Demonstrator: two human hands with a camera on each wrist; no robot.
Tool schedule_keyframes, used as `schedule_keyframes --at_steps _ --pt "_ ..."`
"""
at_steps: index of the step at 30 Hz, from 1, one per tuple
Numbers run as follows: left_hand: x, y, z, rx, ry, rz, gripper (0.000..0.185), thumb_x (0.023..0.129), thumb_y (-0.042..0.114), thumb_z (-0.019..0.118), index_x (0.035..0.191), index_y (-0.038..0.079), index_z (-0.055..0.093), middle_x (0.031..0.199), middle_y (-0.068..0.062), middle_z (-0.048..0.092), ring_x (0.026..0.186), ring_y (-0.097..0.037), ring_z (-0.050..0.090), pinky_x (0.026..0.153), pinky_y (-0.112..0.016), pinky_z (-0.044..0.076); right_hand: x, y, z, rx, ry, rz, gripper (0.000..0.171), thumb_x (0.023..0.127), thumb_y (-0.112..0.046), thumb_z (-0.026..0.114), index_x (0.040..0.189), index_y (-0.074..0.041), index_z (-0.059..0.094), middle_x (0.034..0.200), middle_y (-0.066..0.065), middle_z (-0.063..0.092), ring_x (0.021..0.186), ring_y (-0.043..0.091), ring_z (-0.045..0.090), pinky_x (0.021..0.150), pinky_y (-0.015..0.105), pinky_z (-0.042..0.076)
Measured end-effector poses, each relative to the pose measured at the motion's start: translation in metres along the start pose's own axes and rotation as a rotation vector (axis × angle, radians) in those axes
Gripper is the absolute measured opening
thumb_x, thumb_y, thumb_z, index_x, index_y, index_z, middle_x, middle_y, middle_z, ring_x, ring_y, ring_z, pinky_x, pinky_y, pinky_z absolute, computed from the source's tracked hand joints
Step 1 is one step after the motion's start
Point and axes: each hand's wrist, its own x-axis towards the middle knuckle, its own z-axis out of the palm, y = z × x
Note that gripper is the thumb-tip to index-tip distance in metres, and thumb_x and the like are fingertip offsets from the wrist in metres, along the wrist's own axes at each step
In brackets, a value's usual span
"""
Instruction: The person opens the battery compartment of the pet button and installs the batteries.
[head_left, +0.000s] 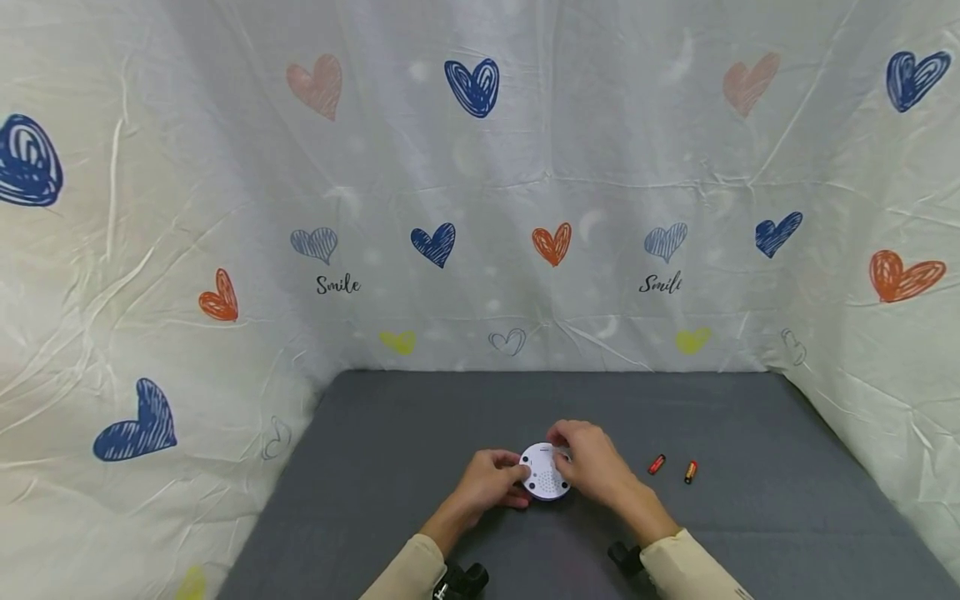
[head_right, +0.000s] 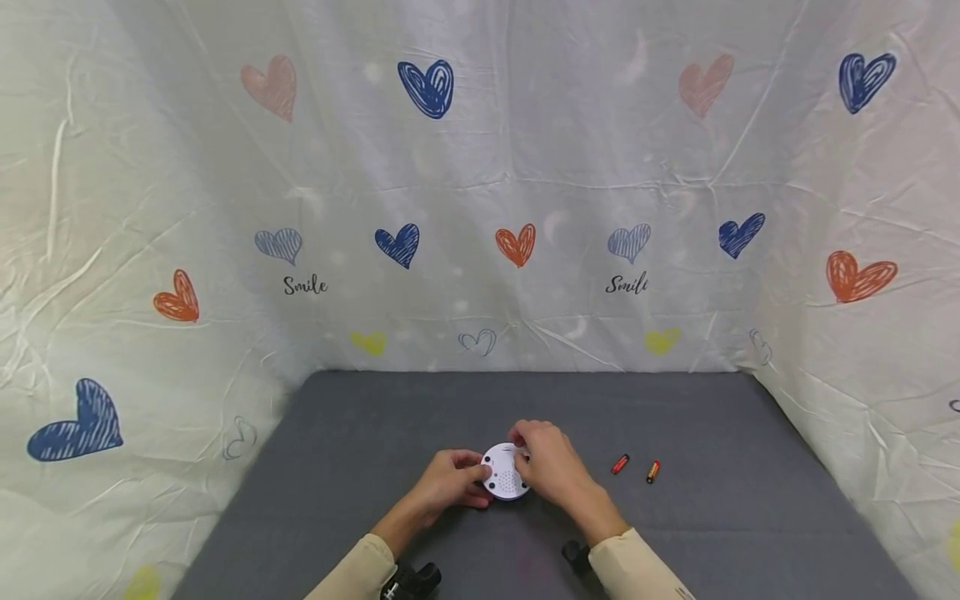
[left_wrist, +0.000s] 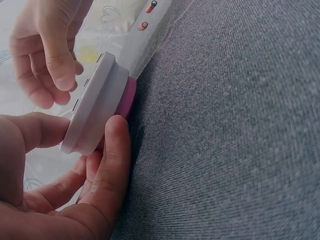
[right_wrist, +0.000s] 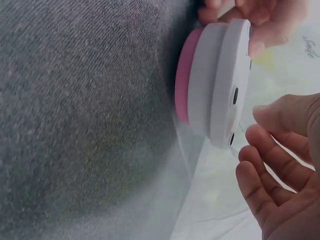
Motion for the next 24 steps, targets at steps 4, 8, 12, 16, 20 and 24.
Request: schedule_keyframes --at_steps 4,8,12,16,20,24 --pt "-0.0006 0.0007 0.0001 0.001 -0.004 0.003 0.040 0.103 0.010 0.072 0.136 -0.013 0.063 0.106 -0.018 0.076 0.079 -0.023 0.080 0.070 -0.037 0.072 0.0025 -0.0021 0.0036 -0.007 -0.031 -0.035 0.021 0.089 -0.002 0.084 0.107 -0.009 0.076 0.101 0.002 0.076 0.096 0.020 0.070 0.082 0.044 0.063" --pt "-0.0013 0.0020 0.0004 -0.003 -0.006 0.002 0.040 0.103 0.009 0.071 0.136 -0.013 0.062 0.107 -0.019 0.076 0.079 -0.022 0.080 0.071 -0.037 0.072 0.0037 -0.0030 0.0066 -0.023 -0.032 -0.073 0.022 0.088 -0.002 0.084 0.108 -0.009 0.076 0.102 0.003 0.077 0.097 0.022 0.069 0.082 0.044 0.063" --pt "-0.0006 0.0022 0.0010 -0.006 0.003 0.002 0.039 0.103 0.008 0.071 0.135 -0.014 0.062 0.106 -0.019 0.076 0.080 -0.024 0.080 0.070 -0.037 0.072 0.0053 -0.0039 0.0081 -0.028 -0.042 -0.085 0.022 0.089 -0.004 0.084 0.108 -0.009 0.075 0.103 0.003 0.077 0.096 0.022 0.068 0.080 0.043 0.062" --pt "0.0006 0.0015 0.0012 -0.005 0.008 0.002 0.037 0.103 0.007 0.071 0.132 -0.014 0.062 0.105 -0.019 0.076 0.080 -0.025 0.080 0.070 -0.037 0.072 0.0067 -0.0054 0.0081 -0.026 -0.059 -0.081 0.022 0.089 -0.004 0.084 0.108 -0.009 0.075 0.103 0.003 0.077 0.096 0.022 0.067 0.079 0.043 0.062" --pt "0.0015 0.0006 0.0007 -0.003 0.003 -0.002 0.033 0.103 0.006 0.071 0.129 -0.014 0.064 0.103 -0.019 0.076 0.079 -0.023 0.080 0.070 -0.036 0.072 0.0080 -0.0071 0.0081 -0.027 -0.073 -0.077 0.022 0.089 -0.005 0.085 0.108 -0.009 0.074 0.102 0.004 0.076 0.095 0.022 0.067 0.080 0.043 0.062" --pt "0.0010 0.0009 0.0010 -0.010 0.000 -0.008 0.030 0.103 0.005 0.070 0.126 -0.014 0.064 0.102 -0.019 0.076 0.078 -0.021 0.079 0.069 -0.035 0.072 0.0090 -0.0079 0.0091 -0.035 -0.088 -0.085 0.022 0.089 -0.006 0.086 0.107 -0.008 0.074 0.102 0.004 0.076 0.096 0.023 0.067 0.081 0.044 0.062"
